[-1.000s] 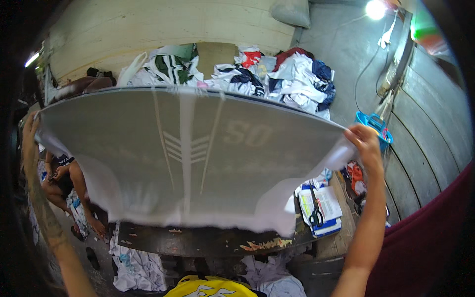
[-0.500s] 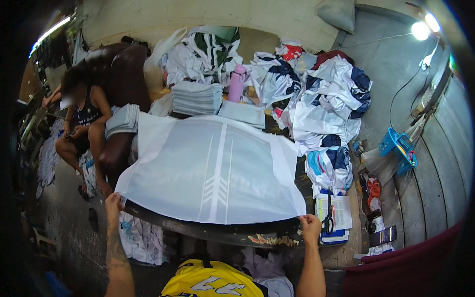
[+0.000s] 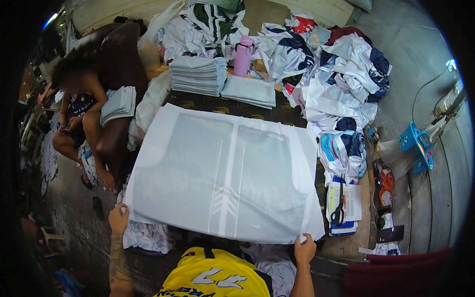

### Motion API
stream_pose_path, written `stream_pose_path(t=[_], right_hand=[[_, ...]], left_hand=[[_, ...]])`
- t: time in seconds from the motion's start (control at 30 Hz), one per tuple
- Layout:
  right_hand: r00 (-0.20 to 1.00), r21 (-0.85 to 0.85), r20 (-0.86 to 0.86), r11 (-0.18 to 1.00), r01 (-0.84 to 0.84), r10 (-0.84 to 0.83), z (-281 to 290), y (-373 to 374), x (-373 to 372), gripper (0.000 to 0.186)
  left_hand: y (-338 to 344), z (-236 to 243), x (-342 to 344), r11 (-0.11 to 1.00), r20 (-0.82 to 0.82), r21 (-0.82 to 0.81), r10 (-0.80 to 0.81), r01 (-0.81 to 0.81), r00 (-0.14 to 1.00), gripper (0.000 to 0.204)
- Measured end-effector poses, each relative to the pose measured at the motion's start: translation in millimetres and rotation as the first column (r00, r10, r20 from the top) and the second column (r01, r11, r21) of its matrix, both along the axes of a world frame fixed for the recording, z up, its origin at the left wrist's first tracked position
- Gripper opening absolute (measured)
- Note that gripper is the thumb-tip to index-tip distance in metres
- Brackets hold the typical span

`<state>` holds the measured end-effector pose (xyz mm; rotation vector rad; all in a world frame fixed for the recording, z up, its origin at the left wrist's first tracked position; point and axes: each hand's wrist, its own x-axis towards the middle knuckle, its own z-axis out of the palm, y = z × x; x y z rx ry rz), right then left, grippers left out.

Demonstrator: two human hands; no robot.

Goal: The person cuts large sheets of white fabric using shears on a cluttered table. They repeatedly trim the edges of the fabric, fold the cut pieces, and place them into a pile. The person also handles a blue and white patterned jersey, cutting it with the shears.

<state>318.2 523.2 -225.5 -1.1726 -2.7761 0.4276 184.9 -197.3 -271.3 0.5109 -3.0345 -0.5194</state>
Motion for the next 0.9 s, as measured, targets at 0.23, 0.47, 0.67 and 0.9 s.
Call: stream_pose_path(t=[0.23, 0.47, 0.67, 0.9], right_hand=[[0.922, -0.144, -0.178, 0.917, -0.371, 0.344, -3.5, -73.4, -133.7, 0.032], [0.866, -0.137, -0.014, 0.857, -0.496, 0.499, -3.4, -121.1, -188.1, 0.036], [0.936, -0.120, -0.027, 0.928, -0.352, 0.352, 7.8, -96.6, -117.2, 0.034], [0.968, -0.269, 0.006, 0.932, -0.241, 0.252, 2.0, -98.0, -67.5, 0.028]], left_hand=[[76.4, -21.3, -189.2, 0.941, -0.466, -0.008, -0.302, 0.338, 0.831, 0.064], [124.6, -56.6, -384.6, 0.928, -0.298, -0.245, -0.347, 0.280, 0.890, 0.042], [100.7, -36.4, -287.9, 0.986, -0.222, -0.137, 0.061, -0.093, 0.973, 0.036], [105.1, -41.3, -248.7, 0.998, -0.364, -0.006, -0.065, 0.067, 0.929, 0.061]])
